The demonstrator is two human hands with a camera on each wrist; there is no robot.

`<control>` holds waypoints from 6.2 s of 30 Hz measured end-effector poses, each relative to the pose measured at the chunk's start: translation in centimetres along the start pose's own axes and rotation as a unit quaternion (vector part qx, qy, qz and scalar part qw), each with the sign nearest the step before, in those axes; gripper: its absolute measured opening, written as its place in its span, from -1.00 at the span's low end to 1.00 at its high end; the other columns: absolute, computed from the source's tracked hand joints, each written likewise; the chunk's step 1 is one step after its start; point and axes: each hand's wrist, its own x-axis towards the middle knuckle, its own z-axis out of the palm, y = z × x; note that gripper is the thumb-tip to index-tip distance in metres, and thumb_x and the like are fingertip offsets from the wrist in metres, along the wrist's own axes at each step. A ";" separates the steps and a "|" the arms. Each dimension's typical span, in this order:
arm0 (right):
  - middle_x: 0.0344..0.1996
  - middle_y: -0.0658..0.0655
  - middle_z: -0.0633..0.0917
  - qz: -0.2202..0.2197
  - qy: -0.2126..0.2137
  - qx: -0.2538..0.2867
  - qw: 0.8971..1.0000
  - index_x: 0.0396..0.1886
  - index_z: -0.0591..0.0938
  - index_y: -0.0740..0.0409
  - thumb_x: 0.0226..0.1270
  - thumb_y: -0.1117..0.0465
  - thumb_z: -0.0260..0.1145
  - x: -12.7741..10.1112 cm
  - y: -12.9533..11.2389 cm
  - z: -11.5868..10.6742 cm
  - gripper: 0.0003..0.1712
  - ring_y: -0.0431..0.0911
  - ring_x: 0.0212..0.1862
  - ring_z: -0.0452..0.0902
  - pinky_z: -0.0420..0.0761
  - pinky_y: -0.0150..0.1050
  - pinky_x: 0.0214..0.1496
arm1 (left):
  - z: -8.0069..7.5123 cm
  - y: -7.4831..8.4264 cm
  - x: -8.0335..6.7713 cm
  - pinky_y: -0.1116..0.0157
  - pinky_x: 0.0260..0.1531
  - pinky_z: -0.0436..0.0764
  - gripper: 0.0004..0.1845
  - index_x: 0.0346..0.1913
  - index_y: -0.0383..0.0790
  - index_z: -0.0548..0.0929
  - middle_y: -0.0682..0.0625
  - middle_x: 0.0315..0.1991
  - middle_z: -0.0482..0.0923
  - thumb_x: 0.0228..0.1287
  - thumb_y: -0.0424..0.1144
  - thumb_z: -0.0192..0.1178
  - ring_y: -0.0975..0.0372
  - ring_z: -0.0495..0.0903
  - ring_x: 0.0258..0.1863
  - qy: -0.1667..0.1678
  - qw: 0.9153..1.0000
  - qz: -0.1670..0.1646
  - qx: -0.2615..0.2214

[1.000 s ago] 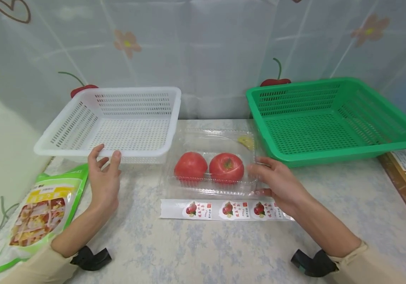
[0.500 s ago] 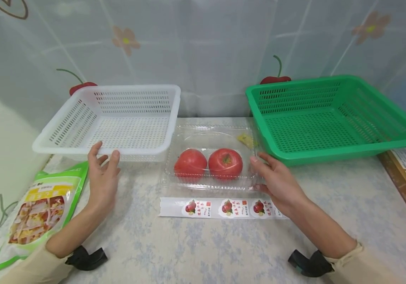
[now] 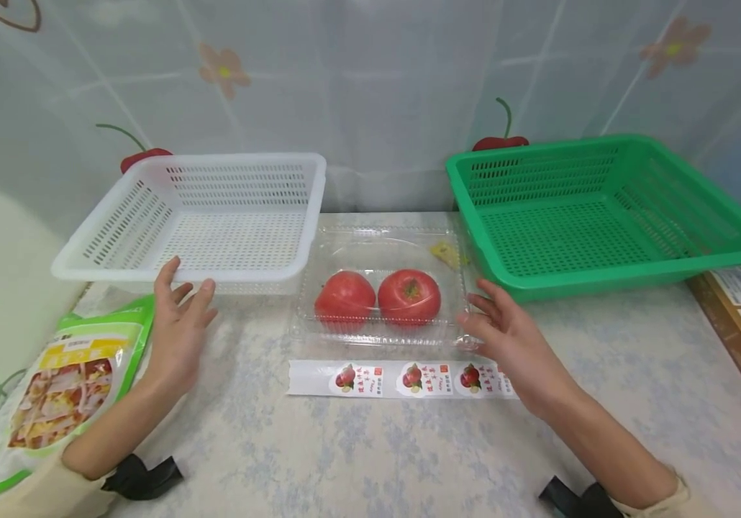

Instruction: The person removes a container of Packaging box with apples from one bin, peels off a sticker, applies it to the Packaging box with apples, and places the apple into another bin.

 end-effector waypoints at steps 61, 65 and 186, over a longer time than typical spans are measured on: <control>-0.23 -0.07 0.58 -0.214 -0.149 -0.350 0.900 0.14 0.65 0.11 0.29 0.25 0.35 2.1 0.7 11.9 -0.60 -0.18 -0.26 0.46 0.48 -0.26 -0.22 | 3.7 -1.8 -5.6 0.22 -0.20 0.50 -0.56 0.04 -0.06 0.72 0.05 -0.11 0.53 0.08 -0.47 0.42 0.21 0.48 -0.19 -0.272 0.925 0.073 0.255; -0.25 -0.07 0.55 -0.200 -0.163 -0.360 0.896 0.22 0.61 0.14 0.30 0.21 0.36 2.2 0.7 11.9 -0.53 -0.21 -0.30 0.42 0.45 -0.27 -0.23 | 3.8 -1.8 -5.5 0.23 -0.22 0.50 -0.54 0.05 -0.05 0.72 0.06 -0.10 0.53 0.07 -0.47 0.43 0.23 0.48 -0.20 -0.268 0.923 0.077 0.267; -0.47 -0.29 0.46 -0.285 -0.058 -0.300 0.909 -0.33 0.65 -0.10 0.18 0.46 0.40 -1.9 0.7 7.4 -0.69 -0.35 -0.45 0.39 0.47 -0.39 -0.42 | 4.3 -1.6 -5.4 0.31 -0.37 0.45 -0.65 -0.03 -0.11 0.76 0.20 -0.18 0.48 0.06 -0.35 0.48 0.27 0.42 -0.28 -0.304 0.891 0.083 0.326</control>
